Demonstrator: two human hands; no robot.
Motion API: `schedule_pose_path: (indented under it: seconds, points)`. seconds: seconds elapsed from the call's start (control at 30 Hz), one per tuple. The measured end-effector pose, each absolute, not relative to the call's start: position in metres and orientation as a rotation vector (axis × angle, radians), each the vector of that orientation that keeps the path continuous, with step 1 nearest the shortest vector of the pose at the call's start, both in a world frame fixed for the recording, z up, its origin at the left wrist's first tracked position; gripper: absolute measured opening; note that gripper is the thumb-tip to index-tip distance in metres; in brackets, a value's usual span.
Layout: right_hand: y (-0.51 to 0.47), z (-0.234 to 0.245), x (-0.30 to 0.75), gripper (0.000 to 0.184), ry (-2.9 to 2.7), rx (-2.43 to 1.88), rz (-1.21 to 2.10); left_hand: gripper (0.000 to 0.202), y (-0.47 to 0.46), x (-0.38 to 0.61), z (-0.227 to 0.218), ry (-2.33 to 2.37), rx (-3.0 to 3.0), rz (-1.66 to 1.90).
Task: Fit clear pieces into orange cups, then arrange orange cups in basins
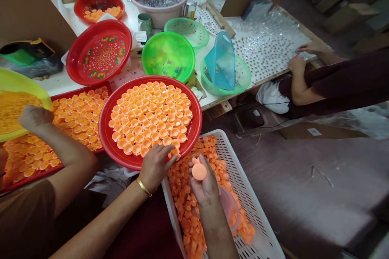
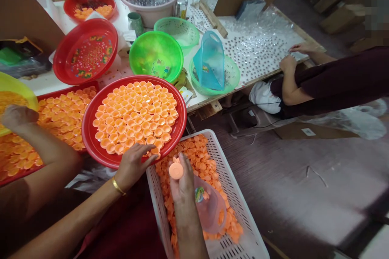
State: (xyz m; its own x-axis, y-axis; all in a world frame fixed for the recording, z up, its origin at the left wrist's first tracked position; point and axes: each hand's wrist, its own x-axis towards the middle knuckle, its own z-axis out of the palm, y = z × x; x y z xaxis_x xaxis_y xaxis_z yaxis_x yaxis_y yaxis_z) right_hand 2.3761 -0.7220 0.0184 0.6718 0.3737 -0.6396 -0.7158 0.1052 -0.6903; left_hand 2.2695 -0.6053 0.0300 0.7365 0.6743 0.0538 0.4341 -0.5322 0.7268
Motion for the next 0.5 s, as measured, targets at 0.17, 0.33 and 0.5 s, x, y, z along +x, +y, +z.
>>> schedule_pose_path:
  seconds: [0.17,0.33,0.5]
  points:
    - [-0.745,-0.022,2.376,0.032,0.074,-1.776,0.864,0.014,-0.597,2.267,0.019,0.615,2.453,0.385]
    - [-0.782,-0.078,2.384,0.027,-0.243,-2.207,0.905,0.018,-0.591,2.262,0.030,0.556,2.634,0.290]
    - [-0.803,-0.114,2.375,0.017,-0.329,-2.381,1.028,0.018,-0.585,2.263,0.044,0.475,2.788,-0.004]
